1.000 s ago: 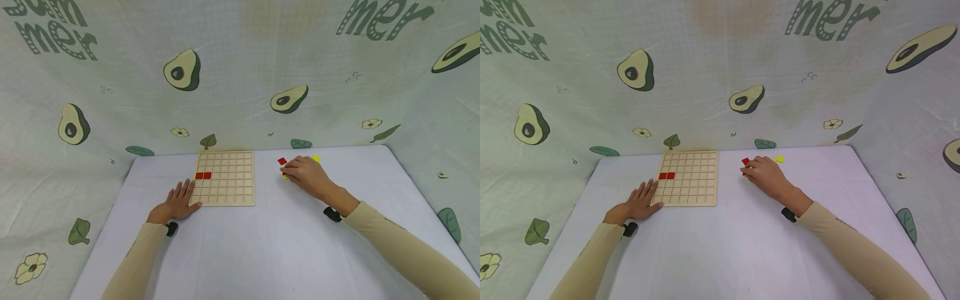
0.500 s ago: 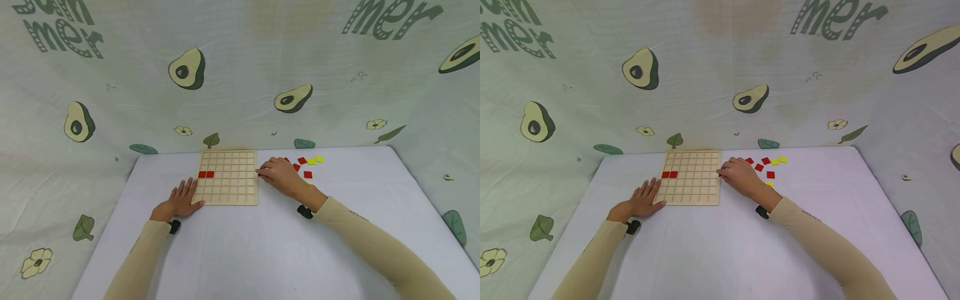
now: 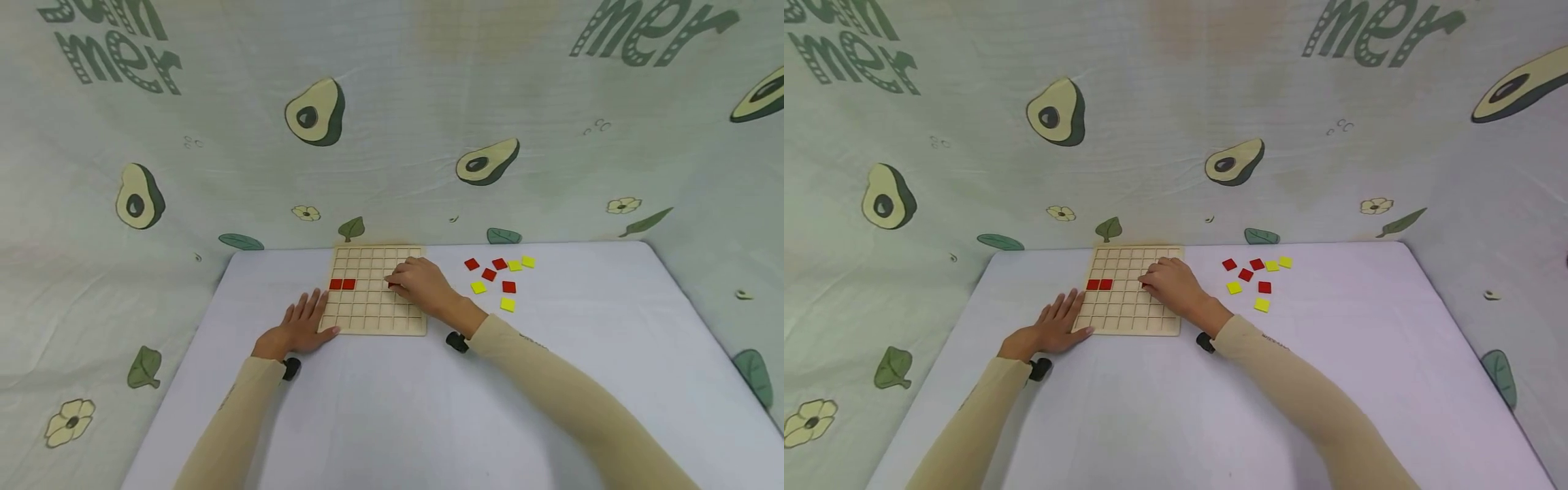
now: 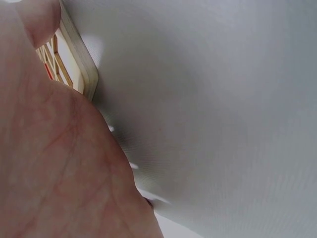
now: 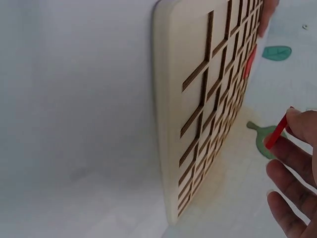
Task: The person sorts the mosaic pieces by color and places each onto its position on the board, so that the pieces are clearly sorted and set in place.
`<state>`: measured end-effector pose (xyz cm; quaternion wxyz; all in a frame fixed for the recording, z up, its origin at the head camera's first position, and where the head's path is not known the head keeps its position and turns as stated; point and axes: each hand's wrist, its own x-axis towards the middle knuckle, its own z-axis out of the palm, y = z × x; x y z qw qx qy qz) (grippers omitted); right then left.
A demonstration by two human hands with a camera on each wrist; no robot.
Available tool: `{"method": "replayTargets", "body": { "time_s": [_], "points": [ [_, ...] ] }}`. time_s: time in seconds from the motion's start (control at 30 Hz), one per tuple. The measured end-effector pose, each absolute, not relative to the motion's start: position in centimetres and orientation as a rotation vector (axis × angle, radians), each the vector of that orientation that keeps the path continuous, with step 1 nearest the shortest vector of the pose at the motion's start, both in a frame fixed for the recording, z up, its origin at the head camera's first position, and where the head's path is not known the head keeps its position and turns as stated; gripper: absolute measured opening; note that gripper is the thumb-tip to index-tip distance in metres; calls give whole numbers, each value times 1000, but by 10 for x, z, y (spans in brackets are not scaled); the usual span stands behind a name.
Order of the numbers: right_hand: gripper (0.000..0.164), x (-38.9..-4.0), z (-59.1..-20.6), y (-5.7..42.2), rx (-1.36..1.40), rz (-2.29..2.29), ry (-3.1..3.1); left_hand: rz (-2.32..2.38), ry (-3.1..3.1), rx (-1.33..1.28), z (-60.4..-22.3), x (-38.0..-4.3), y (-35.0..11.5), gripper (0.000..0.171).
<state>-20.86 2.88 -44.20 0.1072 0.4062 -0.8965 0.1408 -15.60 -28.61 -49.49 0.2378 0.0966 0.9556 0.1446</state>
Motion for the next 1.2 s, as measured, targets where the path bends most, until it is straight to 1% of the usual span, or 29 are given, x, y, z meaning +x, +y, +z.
{"method": "replayTargets", "body": {
  "time_s": [0.2,0.53,0.8,1.2],
  "points": [
    [22,-214,-448,6,1172,412,-2669,372,2605,251,-493,-157,-284,95],
    [21,-223,-450,-24,1139,534,-2770,356,2606,255,-492,-155,-285,94],
    [12,-231,-459,-37,1119,513,-2816,380,2603,246,-491,-153,-284,94],
    [13,-240,-462,-54,1115,428,-2897,375,2599,245,-488,-155,-283,95]
  ]
}}
